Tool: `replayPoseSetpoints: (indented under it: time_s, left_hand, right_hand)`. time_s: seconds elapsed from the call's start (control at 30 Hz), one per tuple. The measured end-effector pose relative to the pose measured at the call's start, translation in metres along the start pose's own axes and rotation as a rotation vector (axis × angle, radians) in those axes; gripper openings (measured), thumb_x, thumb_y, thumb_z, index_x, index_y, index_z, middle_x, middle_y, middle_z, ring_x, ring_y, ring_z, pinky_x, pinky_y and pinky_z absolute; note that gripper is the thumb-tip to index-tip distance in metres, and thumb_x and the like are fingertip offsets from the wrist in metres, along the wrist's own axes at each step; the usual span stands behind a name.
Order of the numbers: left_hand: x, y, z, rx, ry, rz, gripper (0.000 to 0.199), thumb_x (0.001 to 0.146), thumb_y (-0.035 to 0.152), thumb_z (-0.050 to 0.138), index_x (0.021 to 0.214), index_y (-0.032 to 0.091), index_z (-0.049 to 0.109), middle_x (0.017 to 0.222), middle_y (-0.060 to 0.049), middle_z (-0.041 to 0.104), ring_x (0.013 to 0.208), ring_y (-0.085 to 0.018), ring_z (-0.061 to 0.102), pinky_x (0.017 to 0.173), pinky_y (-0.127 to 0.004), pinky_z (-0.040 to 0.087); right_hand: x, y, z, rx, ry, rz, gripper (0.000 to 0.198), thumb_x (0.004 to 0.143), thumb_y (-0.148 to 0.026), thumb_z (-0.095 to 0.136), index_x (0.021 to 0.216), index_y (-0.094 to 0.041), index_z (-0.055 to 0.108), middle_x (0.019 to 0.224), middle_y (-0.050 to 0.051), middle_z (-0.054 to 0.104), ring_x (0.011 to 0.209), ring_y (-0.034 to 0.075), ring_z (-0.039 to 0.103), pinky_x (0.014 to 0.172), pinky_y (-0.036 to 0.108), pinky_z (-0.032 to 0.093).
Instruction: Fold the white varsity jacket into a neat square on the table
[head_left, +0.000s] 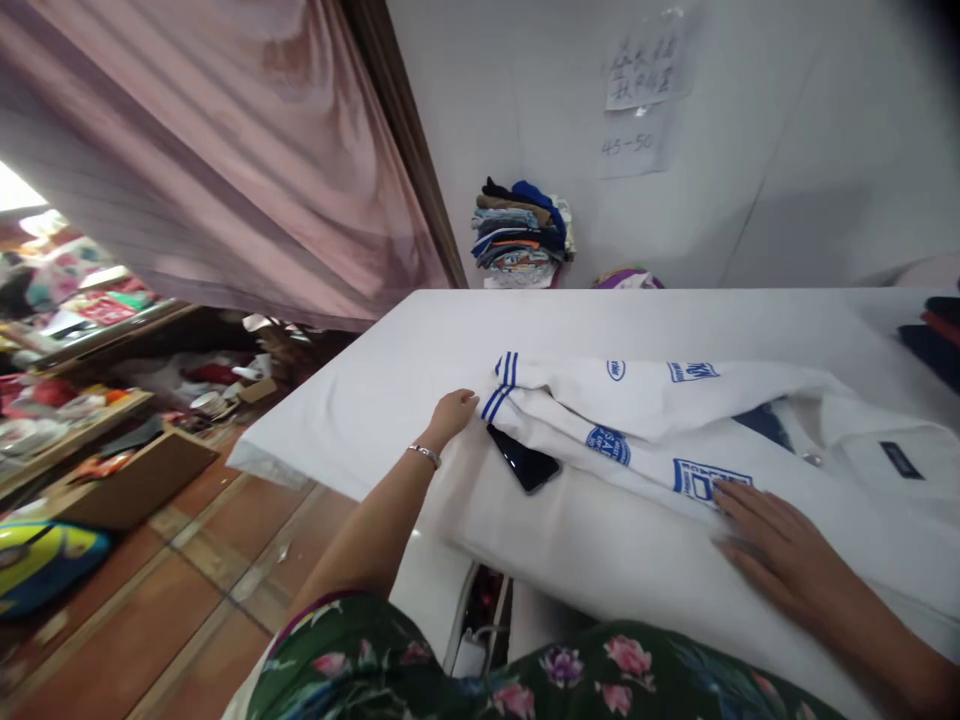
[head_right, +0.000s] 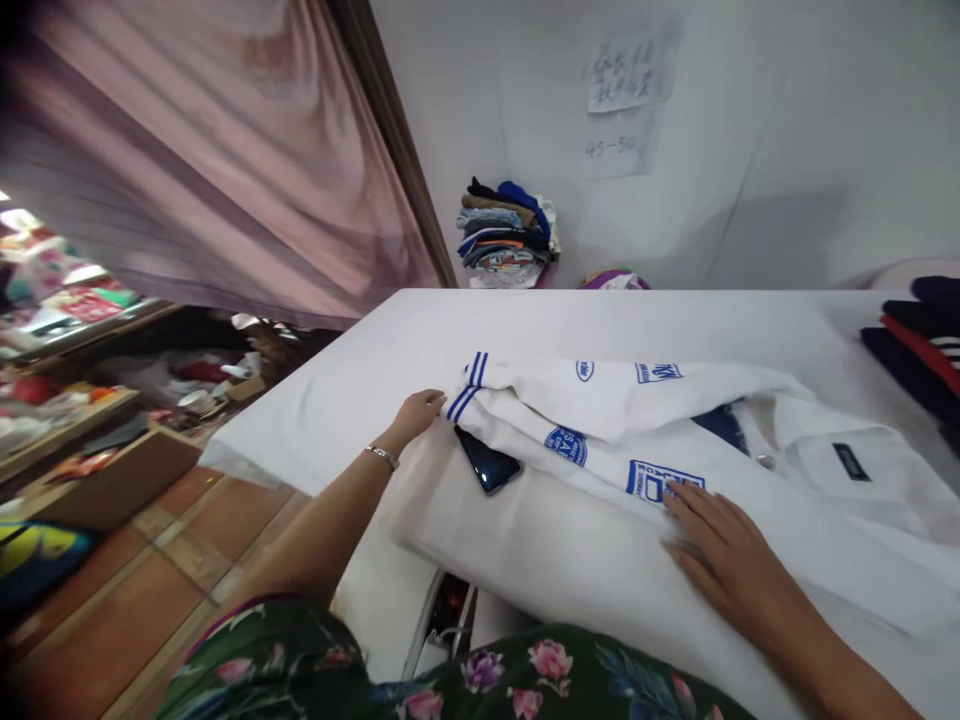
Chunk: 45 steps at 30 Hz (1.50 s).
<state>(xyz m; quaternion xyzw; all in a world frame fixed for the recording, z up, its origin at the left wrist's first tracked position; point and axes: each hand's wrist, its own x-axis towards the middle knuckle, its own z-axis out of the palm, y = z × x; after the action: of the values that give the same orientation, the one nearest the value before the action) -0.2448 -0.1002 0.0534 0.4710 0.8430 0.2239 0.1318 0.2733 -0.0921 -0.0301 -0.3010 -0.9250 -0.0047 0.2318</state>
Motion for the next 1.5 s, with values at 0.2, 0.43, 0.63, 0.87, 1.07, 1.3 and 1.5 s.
replayPoseSetpoints:
  time_s: [0.2,0.43,0.63,0.87,1.07,1.3,1.5]
  left_hand:
    - [-0.02,-0.008,0.019,-0.102,0.03,-0.068,0.031,0.088,0.021,0.045,0.109,0.015,0.068,0.1,-0.008,0.072,0.087,-0.017,0.066,0.083,-0.029,0.049]
    - [-0.034,0.013,0.016,-0.155,0.207,-0.026,0.036,0.093,0.024,0.038,0.12,0.014,0.06,0.118,-0.011,0.066,0.107,-0.02,0.06,0.094,-0.034,0.045]
    - [-0.055,0.057,0.026,0.124,0.157,0.701,0.034,0.085,0.012,0.048,0.115,0.019,0.063,0.122,-0.009,0.063,0.119,-0.022,0.051,0.104,-0.04,0.037]
    - [-0.044,0.068,0.041,0.39,-0.014,0.73,0.028,0.077,0.006,0.049,0.091,0.02,0.07,0.097,-0.01,0.068,0.102,-0.025,0.057,0.095,-0.045,0.04]
    - [-0.037,0.053,0.042,0.262,-0.036,0.646,0.038,0.065,0.003,0.048,0.09,0.02,0.071,0.097,-0.007,0.071,0.097,-0.024,0.063,0.092,-0.038,0.046]
    - [-0.037,0.079,0.025,0.145,0.111,0.552,0.034,0.078,0.015,0.043,0.098,0.021,0.07,0.104,-0.004,0.072,0.097,-0.022,0.066,0.088,-0.034,0.051]
    - [-0.014,0.126,0.037,0.198,0.164,0.809,0.029,0.086,0.023,0.043,0.1,0.019,0.068,0.106,-0.007,0.071,0.103,-0.023,0.063,0.096,-0.038,0.047]
  right_hand:
    - [0.002,-0.001,-0.003,0.019,0.048,0.011,0.061,0.089,-0.042,0.046,0.147,-0.026,0.033,0.147,0.01,0.043,0.132,0.033,0.043,0.107,0.053,0.034]
    - [0.005,-0.003,0.008,-0.097,0.024,-0.025,0.06,0.09,-0.042,0.044,0.145,-0.021,0.035,0.14,0.012,0.051,0.126,0.03,0.051,0.107,0.048,0.032]
    - [0.006,-0.003,0.01,-0.074,0.068,-0.025,0.057,0.091,-0.037,0.043,0.145,-0.022,0.036,0.137,0.01,0.055,0.123,0.029,0.053,0.105,0.045,0.034]
    - [0.01,-0.009,0.007,-0.03,0.04,0.015,0.053,0.093,-0.031,0.043,0.145,-0.026,0.037,0.139,0.007,0.053,0.128,0.026,0.049,0.103,0.047,0.038]
    - [0.014,-0.022,-0.001,0.07,-0.037,0.082,0.05,0.093,-0.026,0.043,0.143,-0.028,0.042,0.142,0.006,0.049,0.134,0.024,0.042,0.107,0.051,0.037]
    - [0.024,0.014,-0.054,0.281,0.17,0.262,0.04,0.093,-0.03,0.046,0.132,-0.026,0.055,0.143,0.004,0.049,0.137,0.022,0.038,0.111,0.045,0.036]
    - [0.062,0.112,-0.089,0.264,0.275,0.733,0.034,0.087,-0.033,0.049,0.113,-0.022,0.067,0.119,0.007,0.067,0.108,0.023,0.062,0.093,0.036,0.05]
